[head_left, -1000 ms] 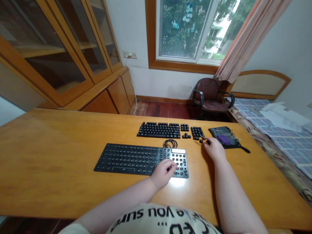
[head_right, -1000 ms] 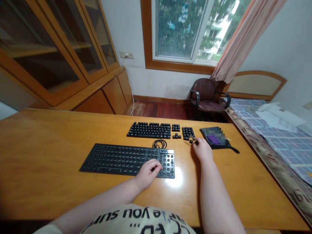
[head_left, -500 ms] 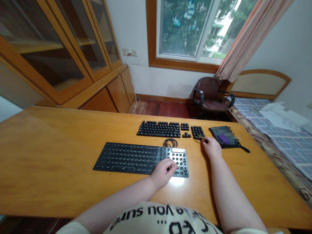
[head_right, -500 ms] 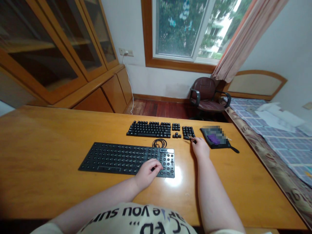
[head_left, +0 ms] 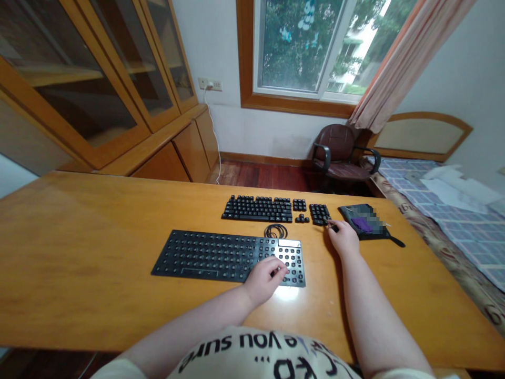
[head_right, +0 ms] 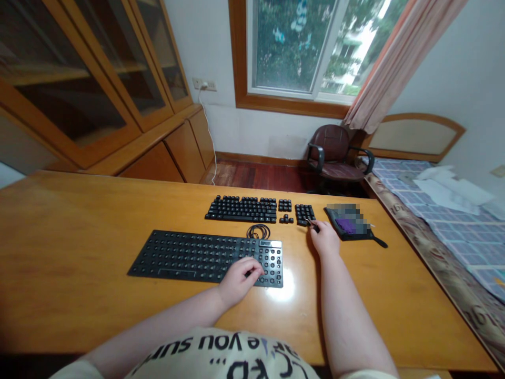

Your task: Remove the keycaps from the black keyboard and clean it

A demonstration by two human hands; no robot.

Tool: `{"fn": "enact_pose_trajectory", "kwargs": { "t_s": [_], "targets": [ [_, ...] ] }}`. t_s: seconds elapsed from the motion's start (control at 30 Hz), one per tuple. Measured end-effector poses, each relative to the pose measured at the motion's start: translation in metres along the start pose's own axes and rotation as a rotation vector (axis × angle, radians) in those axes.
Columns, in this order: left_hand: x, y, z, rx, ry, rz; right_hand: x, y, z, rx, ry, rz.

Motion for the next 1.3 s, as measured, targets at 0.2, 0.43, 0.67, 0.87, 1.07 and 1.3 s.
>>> {"fn": "enact_pose_trajectory", "kwargs": {
  "t_s": [0.2, 0.43, 0.67, 0.87, 1.07, 1.3],
  "targets": [
    [0.0, 0.0, 0.0, 0.0, 0.008, -0.003, 0.006, 0.005, 0.009, -0.06, 0.017, 0.131],
    [-0.001, 0.0, -0.002, 0.001, 0.011, -0.002, 0.009, 0.002, 0.007, -0.022, 0.017, 0.129],
    [0.0, 0.0, 0.0, -0.006, 0.0, 0.007, 0.009, 0.005, 0.01, -0.056, -0.016, 0.125],
    [0.0, 0.0, -0.002, -0.004, -0.007, 0.014, 0.013, 0.008, 0.021, -0.084, 0.004, 0.199],
    [0.0, 0.0, -0.001, -0.008, -0.018, 0.007, 0.014, 0.007, 0.018, -0.085, 0.01, 0.17],
    [0.0, 0.001, -0.005, 0.027, -0.049, 0.027, 0.019, 0.018, 0.027, -0.224, 0.005, 0.08]
  ]
}}
Point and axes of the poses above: each hand's wrist, its own y-axis away from the middle knuckle, its own x-axis out of the palm, z = x × y, the point moved 6 cm from there along -y, towards the middle knuckle, and after that the axes turned 8 degrees about -y, right-handed, at the moved point
